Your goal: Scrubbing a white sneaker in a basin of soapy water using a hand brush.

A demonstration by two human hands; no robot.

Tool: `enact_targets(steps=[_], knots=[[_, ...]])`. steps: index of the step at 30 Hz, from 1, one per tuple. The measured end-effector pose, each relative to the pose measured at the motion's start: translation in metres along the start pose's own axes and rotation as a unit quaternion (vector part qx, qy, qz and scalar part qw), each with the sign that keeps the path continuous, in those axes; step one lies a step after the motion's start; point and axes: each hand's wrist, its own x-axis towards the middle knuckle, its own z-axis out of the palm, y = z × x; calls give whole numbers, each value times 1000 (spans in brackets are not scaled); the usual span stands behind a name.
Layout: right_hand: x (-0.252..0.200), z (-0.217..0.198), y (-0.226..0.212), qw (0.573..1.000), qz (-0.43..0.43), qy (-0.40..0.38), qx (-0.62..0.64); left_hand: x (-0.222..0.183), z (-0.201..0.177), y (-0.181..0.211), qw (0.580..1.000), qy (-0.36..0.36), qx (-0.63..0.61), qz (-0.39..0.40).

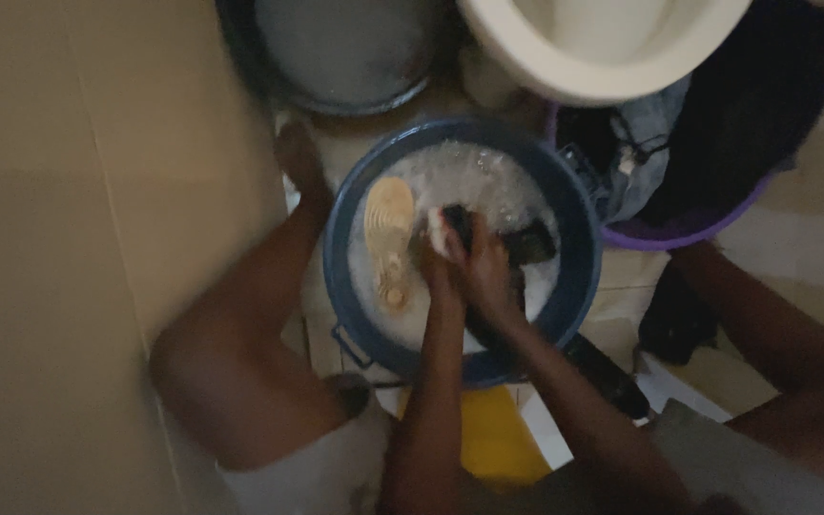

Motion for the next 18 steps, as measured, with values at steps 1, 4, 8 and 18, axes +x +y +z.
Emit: enact_targets(steps=[1,4,8,18], knots=[[12,5,10,997,-32,38,57,-9,-22,27,939,-49,-269,-208],[84,57,80,988,26,58,140,9,-56,47,828,-72,-483,-277],[97,86,111,992,67,-75,75,22,-73,-5,911,46,-395,109],[176,85,163,965,-248,88,-21,14,-61,-6,799,-72,-575,159]])
